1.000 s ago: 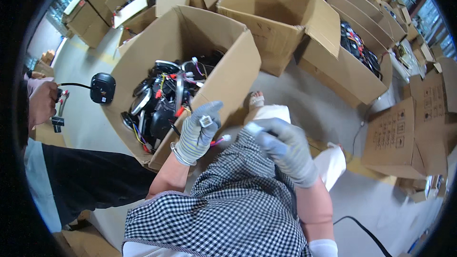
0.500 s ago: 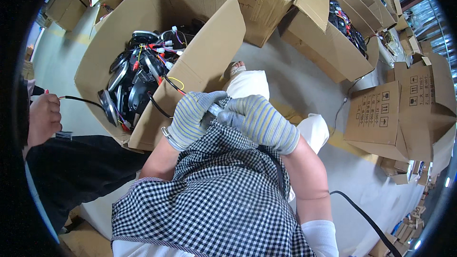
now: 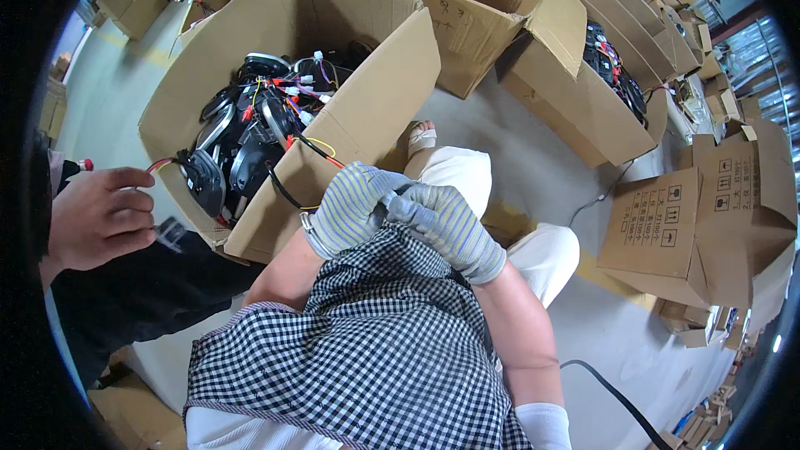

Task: The person assembles electronic display units by connecting wiring harnesses to them, taking the units from cardboard boxes by hand.

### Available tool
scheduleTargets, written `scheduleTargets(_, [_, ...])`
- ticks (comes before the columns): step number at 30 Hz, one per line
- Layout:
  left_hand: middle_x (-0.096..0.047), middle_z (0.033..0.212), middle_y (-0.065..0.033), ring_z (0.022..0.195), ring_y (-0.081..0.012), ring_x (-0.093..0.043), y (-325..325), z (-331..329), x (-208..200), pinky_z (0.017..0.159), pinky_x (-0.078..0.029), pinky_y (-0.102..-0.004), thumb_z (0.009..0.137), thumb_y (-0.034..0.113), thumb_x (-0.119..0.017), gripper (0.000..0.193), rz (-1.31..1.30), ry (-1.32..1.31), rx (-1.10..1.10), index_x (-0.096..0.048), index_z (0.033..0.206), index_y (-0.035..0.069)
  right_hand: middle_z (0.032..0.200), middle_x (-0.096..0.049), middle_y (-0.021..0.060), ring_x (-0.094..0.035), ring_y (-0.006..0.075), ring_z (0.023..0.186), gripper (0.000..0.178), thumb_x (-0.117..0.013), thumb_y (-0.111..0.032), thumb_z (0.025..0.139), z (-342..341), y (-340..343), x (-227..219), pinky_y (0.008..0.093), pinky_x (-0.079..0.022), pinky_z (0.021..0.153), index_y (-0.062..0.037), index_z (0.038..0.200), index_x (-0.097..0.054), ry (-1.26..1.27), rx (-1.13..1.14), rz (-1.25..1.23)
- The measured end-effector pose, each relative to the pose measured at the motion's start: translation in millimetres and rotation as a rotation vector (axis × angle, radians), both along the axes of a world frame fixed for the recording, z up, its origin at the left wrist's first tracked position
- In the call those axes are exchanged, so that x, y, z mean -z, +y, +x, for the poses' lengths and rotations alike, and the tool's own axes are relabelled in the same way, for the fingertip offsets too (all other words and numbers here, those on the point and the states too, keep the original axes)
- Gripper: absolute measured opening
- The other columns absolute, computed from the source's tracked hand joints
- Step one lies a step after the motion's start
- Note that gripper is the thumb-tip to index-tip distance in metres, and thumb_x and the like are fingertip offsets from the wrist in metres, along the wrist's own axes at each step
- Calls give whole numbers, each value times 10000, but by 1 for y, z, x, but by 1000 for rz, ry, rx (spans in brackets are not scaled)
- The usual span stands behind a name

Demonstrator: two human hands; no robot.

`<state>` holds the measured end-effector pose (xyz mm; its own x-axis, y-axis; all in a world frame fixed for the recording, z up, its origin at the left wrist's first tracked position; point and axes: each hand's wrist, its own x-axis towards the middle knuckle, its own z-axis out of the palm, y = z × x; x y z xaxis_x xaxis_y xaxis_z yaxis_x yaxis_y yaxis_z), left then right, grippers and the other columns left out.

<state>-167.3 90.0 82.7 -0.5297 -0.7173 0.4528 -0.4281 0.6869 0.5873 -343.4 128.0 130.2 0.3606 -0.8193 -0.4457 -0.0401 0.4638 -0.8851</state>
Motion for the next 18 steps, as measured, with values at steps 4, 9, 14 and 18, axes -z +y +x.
scheduleTargets(4, [-628,726,-125,686,-334,-604,-5,-7,12,633,-460,-430,703,96,-603,255,-26,140,36,-618,956,61,625,-544,46,-521,166,614,344,-545,-332,925,6,-1,21,319,-440,642,-11,867,-653,230,15,-450])
scheduleTargets(9, [-640,852,-122,754,-334,-604,-8,-13,-5,681,-457,-432,702,95,-633,313,-53,170,26,-591,1012,79,693,-610,91,-572,164,654,309,-554,-296,908,1,-3,-5,308,-456,647,-6,849,-646,320,41,-508])
scheduleTargets(14, [-618,906,-120,846,-307,-604,-5,-27,-58,761,-457,-429,714,130,-654,350,-276,352,9,-559,1045,66,642,-546,30,-511,93,569,321,-578,-283,876,-36,17,-36,268,-398,506,11,756,-628,-132,309,-224])
scheduleTargets(18, [-592,1033,-176,966,-331,-561,-1,31,-53,907,-396,-407,937,303,-462,376,-245,180,-379,-548,1109,-19,519,-472,13,-337,84,363,279,-595,-256,870,-91,58,19,248,-257,362,-83,687,-474,-19,485,-663])
